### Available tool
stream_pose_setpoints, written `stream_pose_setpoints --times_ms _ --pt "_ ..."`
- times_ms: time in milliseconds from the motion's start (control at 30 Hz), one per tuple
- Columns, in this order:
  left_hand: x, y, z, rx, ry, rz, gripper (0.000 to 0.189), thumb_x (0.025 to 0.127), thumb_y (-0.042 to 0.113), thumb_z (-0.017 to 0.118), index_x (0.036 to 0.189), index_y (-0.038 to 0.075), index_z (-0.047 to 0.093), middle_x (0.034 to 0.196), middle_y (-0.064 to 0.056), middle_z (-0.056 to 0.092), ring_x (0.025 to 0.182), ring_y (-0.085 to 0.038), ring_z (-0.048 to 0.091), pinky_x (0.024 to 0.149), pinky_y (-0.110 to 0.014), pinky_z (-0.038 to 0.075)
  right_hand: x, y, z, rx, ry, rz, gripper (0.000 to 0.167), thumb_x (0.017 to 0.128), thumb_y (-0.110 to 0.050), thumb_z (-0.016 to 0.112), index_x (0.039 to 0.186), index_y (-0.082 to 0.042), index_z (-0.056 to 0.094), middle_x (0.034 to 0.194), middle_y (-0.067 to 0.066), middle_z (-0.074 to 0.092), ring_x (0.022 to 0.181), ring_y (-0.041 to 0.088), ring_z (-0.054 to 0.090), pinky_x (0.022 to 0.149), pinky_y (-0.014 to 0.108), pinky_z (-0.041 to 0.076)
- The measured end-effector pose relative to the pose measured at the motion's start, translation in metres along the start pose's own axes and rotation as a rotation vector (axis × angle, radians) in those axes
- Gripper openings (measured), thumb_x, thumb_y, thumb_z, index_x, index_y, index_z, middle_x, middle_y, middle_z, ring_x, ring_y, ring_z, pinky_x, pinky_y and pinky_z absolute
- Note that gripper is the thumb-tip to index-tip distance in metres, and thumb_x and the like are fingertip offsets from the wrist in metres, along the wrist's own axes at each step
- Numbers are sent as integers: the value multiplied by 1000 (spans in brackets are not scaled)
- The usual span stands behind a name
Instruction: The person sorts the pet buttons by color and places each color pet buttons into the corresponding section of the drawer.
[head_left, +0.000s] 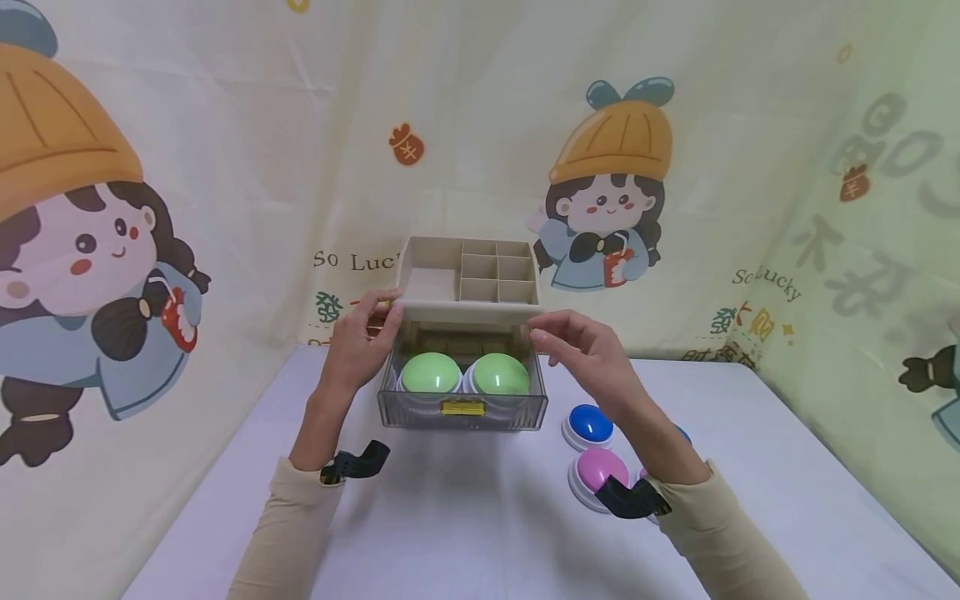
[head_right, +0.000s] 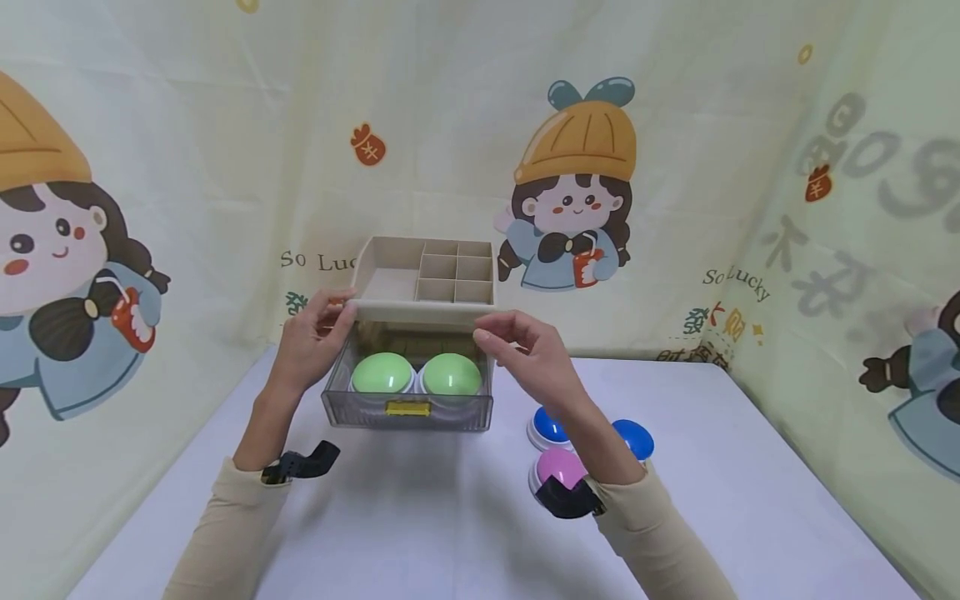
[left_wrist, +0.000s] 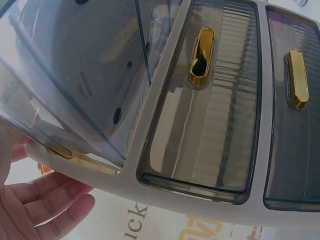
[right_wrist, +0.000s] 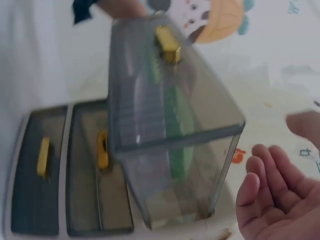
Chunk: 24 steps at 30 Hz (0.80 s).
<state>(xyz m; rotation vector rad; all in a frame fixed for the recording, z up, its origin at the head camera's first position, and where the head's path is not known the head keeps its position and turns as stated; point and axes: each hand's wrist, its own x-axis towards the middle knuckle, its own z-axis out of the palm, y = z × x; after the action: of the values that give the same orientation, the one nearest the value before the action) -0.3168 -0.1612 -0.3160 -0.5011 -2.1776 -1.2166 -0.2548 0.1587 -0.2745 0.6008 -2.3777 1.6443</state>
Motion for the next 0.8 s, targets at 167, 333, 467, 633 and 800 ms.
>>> stream_pose_setpoints --times_ms 167,333,467,633,800 --pt "1 -2 0 -1 0 3 36 105 28 58 136 12 61 121 -23 71 100 -37 72 85 -53 60 -4 1 -4 289 -3 100 40 106 -34 56 129 -2 62 112 3 69 105 21 64 86 25 55" --pt "2 -3 0 -2 -1 6 36 105 28 57 137 11 61 121 -23 71 101 -37 72 85 -54 60 -9 2 -4 411 -1 135 32 106 -37 54 121 -11 66 107 1 68 100 17 63 83 23 54" --pt "2 -5 0 -5 -4 0 36 105 28 57 137 11 61 121 -23 71 101 -37 72 85 -54 60 -15 1 -1 400 14 148 26 106 -37 54 116 -17 67 105 0 68 98 16 62 82 21 54" --pt "3 -6 0 -7 -6 -2 37 105 29 57 137 11 61 122 -23 71 101 -37 72 85 -54 59 -27 -5 4 381 6 129 22 107 -31 53 111 -16 68 100 0 69 92 15 63 79 22 54" --pt "5 -8 1 -8 -6 4 38 105 31 57 138 11 61 121 -22 71 101 -37 72 84 -54 59 -42 -11 9 387 -19 128 20 107 -28 52 110 -17 69 99 0 70 88 14 63 80 23 55"
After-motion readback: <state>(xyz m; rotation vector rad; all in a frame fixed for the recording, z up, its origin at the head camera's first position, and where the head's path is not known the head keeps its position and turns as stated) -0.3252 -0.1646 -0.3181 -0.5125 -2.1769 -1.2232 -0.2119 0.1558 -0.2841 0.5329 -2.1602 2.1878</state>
